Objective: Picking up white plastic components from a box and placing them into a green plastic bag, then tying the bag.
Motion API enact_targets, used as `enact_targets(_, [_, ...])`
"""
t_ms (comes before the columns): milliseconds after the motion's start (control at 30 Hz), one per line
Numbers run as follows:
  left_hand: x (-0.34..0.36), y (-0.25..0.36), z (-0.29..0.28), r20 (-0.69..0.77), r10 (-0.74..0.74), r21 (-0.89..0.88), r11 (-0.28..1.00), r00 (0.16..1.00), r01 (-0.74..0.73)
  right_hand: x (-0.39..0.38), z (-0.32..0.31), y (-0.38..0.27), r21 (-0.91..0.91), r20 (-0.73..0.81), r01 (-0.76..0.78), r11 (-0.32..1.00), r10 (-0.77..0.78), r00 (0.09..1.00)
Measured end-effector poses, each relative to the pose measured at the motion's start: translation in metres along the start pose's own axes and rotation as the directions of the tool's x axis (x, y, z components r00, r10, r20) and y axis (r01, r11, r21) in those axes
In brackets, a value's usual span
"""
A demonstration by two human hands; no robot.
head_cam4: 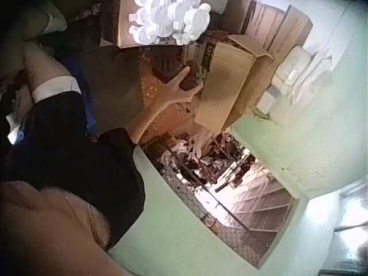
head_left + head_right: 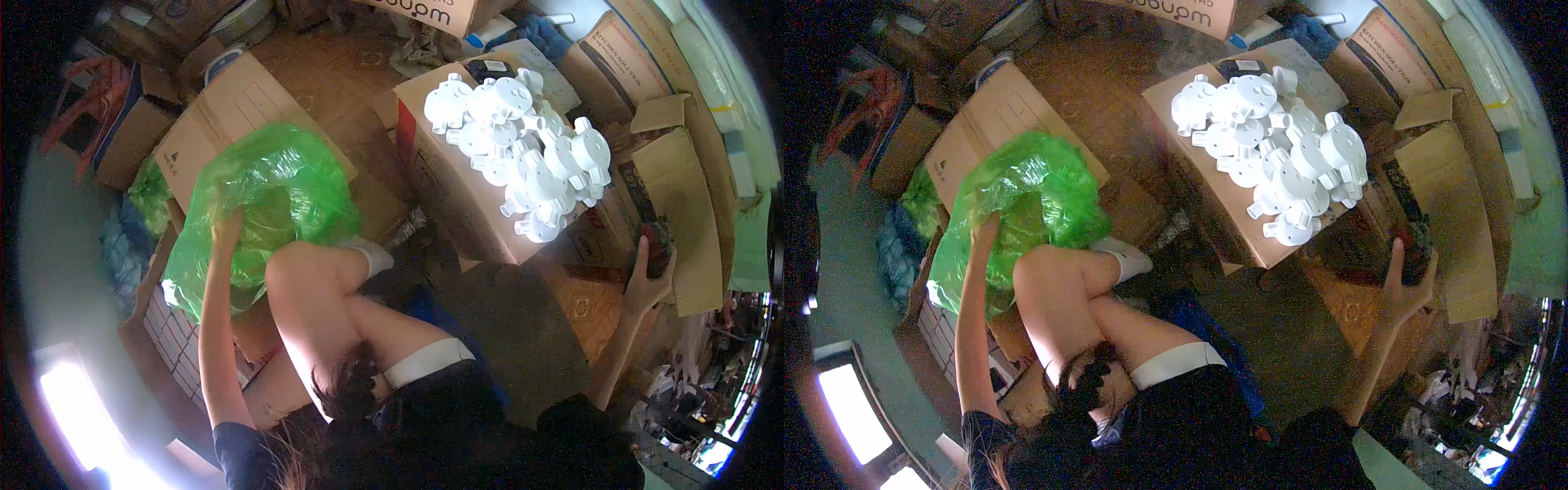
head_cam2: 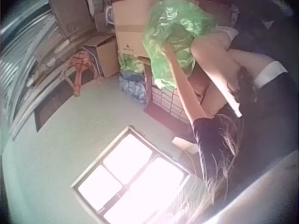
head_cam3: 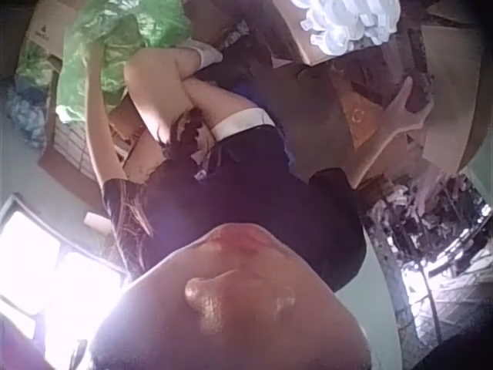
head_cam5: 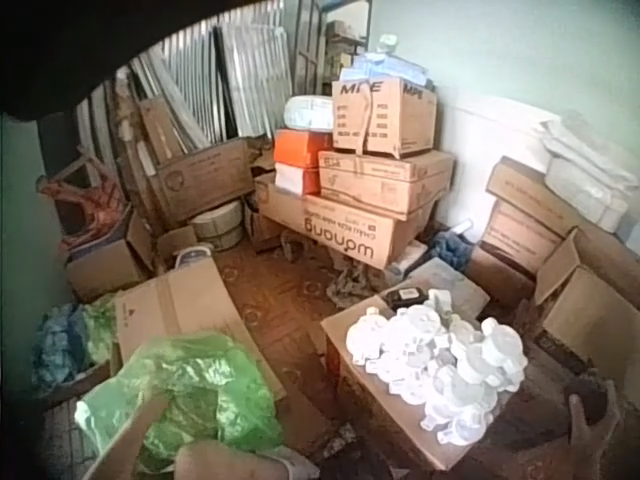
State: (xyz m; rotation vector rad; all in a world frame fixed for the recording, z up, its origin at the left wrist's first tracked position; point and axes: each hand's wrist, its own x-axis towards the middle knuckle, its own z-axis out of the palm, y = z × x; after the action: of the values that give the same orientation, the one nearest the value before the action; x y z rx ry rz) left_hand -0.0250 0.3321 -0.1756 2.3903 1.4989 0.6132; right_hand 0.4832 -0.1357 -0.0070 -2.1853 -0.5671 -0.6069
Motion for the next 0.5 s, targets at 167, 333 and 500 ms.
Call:
enact_targets(167, [-0.071,0.085,-0.048,0.247,-0.245,-0.009,0.967,0.937,0.255,-0.041,0.012,-0.056,0.372,0.159,-0.133,0.919,0.078,0.984])
enact_targets(333, [-0.161,0.124,-0.107,-0.083,-0.342,-0.692,0.695,0.936,0.193,-0.146,0.048,-0.146,0.650,0.496,-0.451,0.612,0.109,0.862])
enact_targets(500, [-0.188,0.187,-0.152,0.022,-0.369,-0.998,0.053,0.929,0.045,-0.220,0.033,-0.257,0.649,0.753,-0.706,0.284,-0.371,0.543])
